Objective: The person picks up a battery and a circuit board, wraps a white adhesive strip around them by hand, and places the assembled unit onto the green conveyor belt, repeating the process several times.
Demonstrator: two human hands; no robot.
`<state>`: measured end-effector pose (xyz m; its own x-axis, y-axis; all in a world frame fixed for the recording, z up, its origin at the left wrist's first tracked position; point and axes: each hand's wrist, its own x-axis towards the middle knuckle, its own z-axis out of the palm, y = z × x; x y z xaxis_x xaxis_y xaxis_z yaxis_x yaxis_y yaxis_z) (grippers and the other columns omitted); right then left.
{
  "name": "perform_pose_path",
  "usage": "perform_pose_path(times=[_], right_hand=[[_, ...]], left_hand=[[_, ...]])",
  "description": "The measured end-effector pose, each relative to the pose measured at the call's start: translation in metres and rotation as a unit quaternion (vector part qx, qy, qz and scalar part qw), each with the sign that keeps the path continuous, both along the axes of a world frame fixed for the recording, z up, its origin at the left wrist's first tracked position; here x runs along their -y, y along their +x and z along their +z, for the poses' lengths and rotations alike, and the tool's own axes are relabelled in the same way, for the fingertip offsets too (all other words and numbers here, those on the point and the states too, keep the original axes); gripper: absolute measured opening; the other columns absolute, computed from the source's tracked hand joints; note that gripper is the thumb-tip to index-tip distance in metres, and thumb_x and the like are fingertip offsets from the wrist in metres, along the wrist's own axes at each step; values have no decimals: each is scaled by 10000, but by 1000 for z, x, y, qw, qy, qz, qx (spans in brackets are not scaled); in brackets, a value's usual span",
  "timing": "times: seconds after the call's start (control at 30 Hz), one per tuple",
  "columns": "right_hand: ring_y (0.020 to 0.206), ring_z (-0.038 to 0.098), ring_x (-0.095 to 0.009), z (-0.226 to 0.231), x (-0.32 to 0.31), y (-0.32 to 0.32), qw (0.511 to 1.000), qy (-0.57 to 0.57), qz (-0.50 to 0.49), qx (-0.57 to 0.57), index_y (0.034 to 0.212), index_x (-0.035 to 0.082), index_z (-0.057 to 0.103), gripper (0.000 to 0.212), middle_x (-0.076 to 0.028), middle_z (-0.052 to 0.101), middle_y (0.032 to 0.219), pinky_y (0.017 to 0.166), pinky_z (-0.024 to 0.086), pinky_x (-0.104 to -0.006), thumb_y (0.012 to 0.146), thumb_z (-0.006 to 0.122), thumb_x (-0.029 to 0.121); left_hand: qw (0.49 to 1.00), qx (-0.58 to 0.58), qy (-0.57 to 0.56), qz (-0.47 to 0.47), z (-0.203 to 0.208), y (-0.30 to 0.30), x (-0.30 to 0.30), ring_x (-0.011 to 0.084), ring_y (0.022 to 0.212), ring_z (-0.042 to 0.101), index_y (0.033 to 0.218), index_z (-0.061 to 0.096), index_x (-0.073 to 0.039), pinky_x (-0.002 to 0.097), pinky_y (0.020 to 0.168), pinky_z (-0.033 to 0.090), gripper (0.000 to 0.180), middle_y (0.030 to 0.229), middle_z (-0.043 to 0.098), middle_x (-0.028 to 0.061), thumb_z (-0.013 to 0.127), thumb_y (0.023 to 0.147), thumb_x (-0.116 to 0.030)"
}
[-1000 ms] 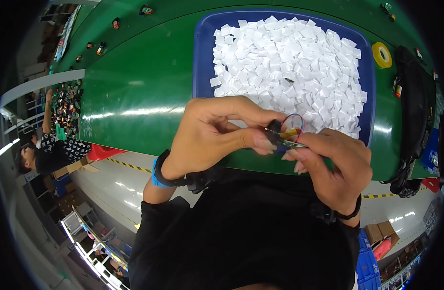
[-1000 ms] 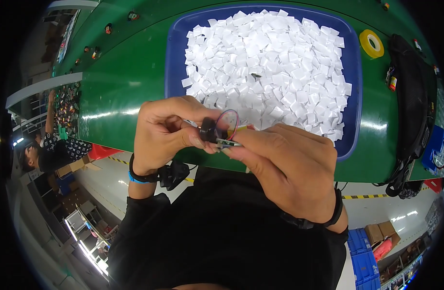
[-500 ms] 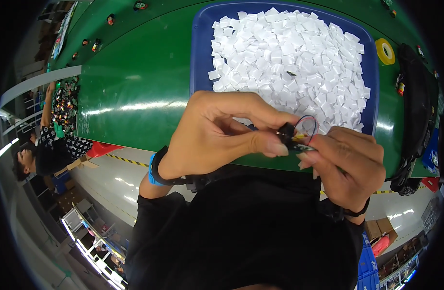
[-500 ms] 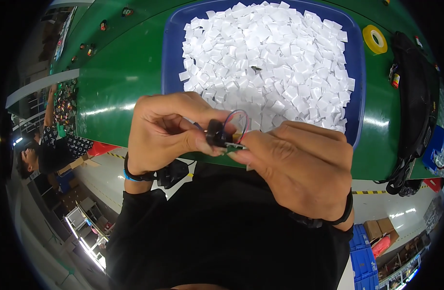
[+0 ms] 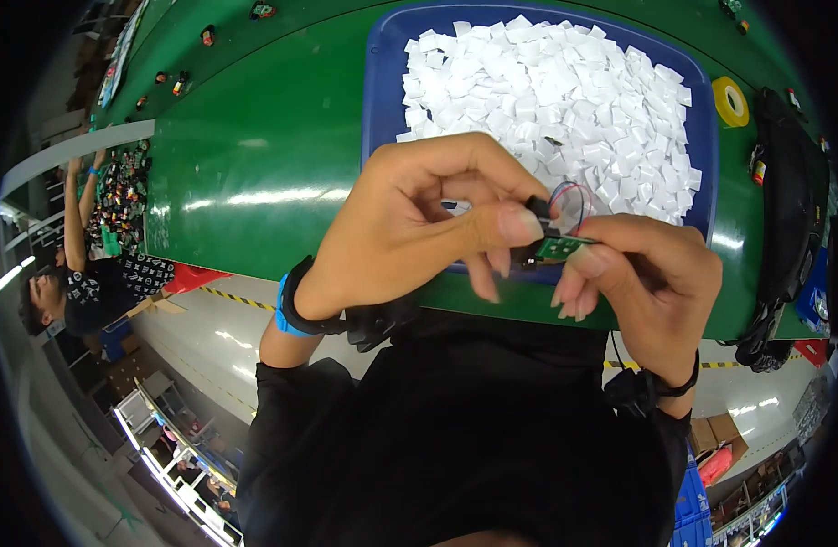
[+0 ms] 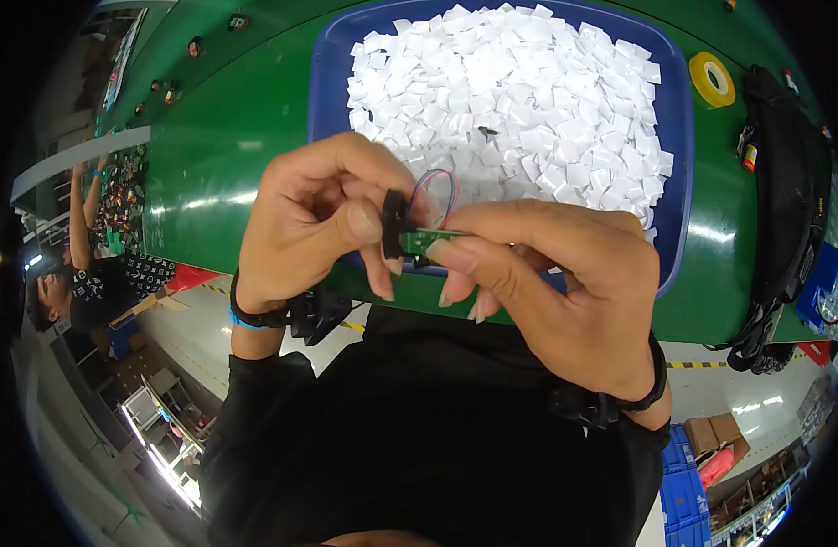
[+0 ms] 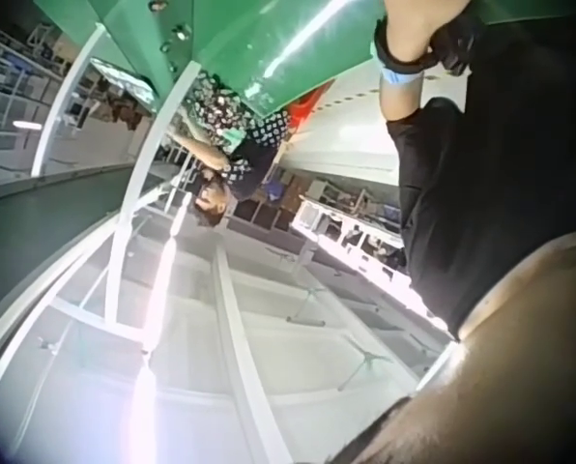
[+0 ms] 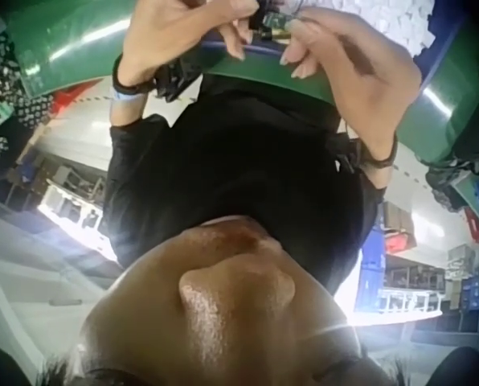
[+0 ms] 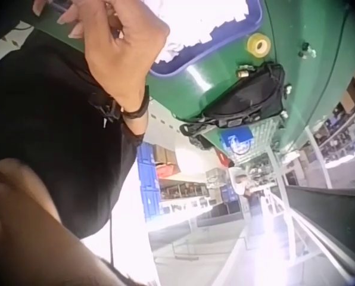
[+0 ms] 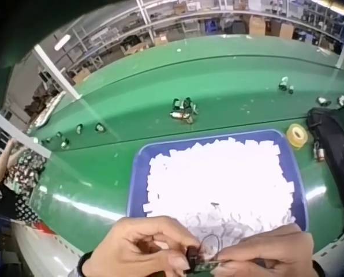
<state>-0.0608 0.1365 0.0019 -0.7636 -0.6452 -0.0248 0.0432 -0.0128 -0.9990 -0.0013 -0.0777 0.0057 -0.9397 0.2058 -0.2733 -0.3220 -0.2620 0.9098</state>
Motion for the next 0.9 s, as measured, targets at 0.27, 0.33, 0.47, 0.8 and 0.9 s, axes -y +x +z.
perform_pose_path(times=[0.27,0.33,0.47,0.8,0.9], right_hand=[[574,651,-171,-5,9,10,994,-18,-33,103,1022,-102,645,122,-137,667,736,525,525,-254,952,603,-11],[577,659,-182,-6,8,8,992,-12,-12,121,1012,-103,647,115,-140,668,733,530,531,-261,951,605,-15],[578,667,-190,-5,4,11,996,-15,10,88,1006,-102,653,106,-148,677,742,536,536,-269,941,617,-27],[590,684,-147,-7,3,12,999,-15,-26,22,1003,-73,718,140,-128,702,710,516,520,-228,865,706,-55],[572,676,-140,-2,3,4,1000,12,10,-20,970,-60,731,117,-118,701,694,508,510,-225,854,716,-56]], left_hand=[[844,-256,-463,87,-13,3,-16,263,491,545,889,525,-7,350,469,404,130,612,504,121,606,953,-87],[839,-273,-464,80,-13,4,-16,267,483,535,894,535,-4,349,459,406,133,584,481,115,607,947,-103],[812,-331,-475,76,-17,8,-13,261,465,524,890,540,2,346,446,404,145,568,472,113,622,932,-110],[801,-323,-492,108,-18,13,-24,241,452,538,894,534,-6,343,428,405,141,555,483,89,649,908,-86],[793,-333,-502,86,-15,11,-22,239,454,547,893,526,-15,336,424,403,144,558,497,83,654,906,-81]])
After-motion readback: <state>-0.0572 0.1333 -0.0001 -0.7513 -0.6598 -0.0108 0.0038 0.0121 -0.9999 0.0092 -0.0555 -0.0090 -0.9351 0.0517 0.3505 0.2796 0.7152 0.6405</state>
